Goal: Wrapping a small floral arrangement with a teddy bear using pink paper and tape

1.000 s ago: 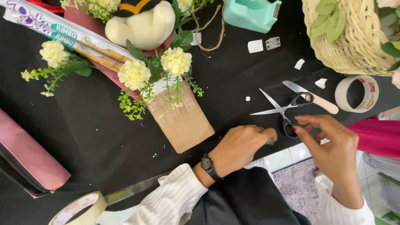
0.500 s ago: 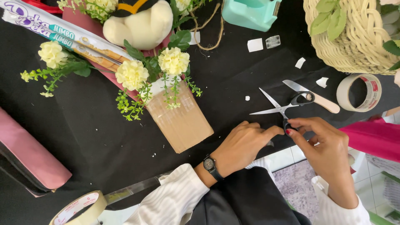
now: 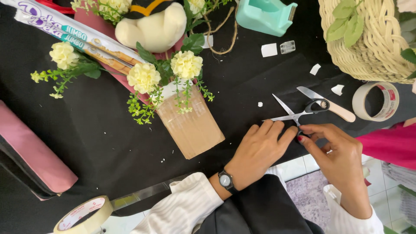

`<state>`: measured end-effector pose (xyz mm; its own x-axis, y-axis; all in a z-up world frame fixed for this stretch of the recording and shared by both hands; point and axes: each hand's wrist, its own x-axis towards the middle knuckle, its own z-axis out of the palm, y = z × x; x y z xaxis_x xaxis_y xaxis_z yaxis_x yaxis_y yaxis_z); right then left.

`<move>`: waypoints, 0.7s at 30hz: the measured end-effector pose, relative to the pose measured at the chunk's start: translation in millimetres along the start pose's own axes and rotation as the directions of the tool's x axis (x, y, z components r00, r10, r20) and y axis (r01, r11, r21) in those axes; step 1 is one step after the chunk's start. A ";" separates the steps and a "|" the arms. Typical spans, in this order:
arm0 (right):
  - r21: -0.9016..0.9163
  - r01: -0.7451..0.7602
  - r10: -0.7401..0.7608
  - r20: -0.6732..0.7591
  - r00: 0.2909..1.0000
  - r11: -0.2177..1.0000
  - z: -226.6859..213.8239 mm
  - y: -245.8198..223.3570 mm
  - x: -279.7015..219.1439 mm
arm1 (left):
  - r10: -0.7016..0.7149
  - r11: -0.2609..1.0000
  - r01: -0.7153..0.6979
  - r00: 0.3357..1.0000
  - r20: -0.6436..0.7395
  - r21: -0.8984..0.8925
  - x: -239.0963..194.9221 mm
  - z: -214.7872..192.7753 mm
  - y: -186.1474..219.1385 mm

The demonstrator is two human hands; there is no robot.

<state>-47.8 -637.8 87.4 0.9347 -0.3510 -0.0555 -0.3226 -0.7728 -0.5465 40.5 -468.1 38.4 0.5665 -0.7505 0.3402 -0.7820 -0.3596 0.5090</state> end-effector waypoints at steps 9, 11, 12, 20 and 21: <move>-0.018 0.031 -0.031 0.002 1.000 0.999 -2.0 -6.4 5.4 | 0.011 0.988 0.003 0.996 0.087 -0.157 -5.7 -32.4 6.8; -0.001 0.024 -0.024 0.003 1.000 1.000 -6.3 -11.9 4.4 | -0.027 0.956 0.057 0.994 0.106 -0.289 -11.2 -74.4 6.4; 0.022 0.029 -0.029 0.007 1.000 0.999 -6.2 -16.0 8.4 | -0.070 0.907 0.114 0.990 0.122 -0.405 -14.4 -97.2 4.6; 0.130 0.013 -0.024 0.078 0.997 0.991 15.6 34.8 16.5 | -0.304 0.889 0.277 0.952 -0.018 -0.364 -95.2 -204.4 4.8; 0.145 -0.002 -0.009 0.074 0.997 0.989 25.0 57.0 21.9 | -0.347 0.921 0.315 0.931 -0.116 -0.231 -106.7 -206.3 0.4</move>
<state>-41.9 -676.3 34.1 0.9460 -0.3042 -0.1122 -0.2994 -0.6872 -0.6619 33.3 -273.8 165.4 0.8289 -0.5094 0.2311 -0.4815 -0.4392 0.7585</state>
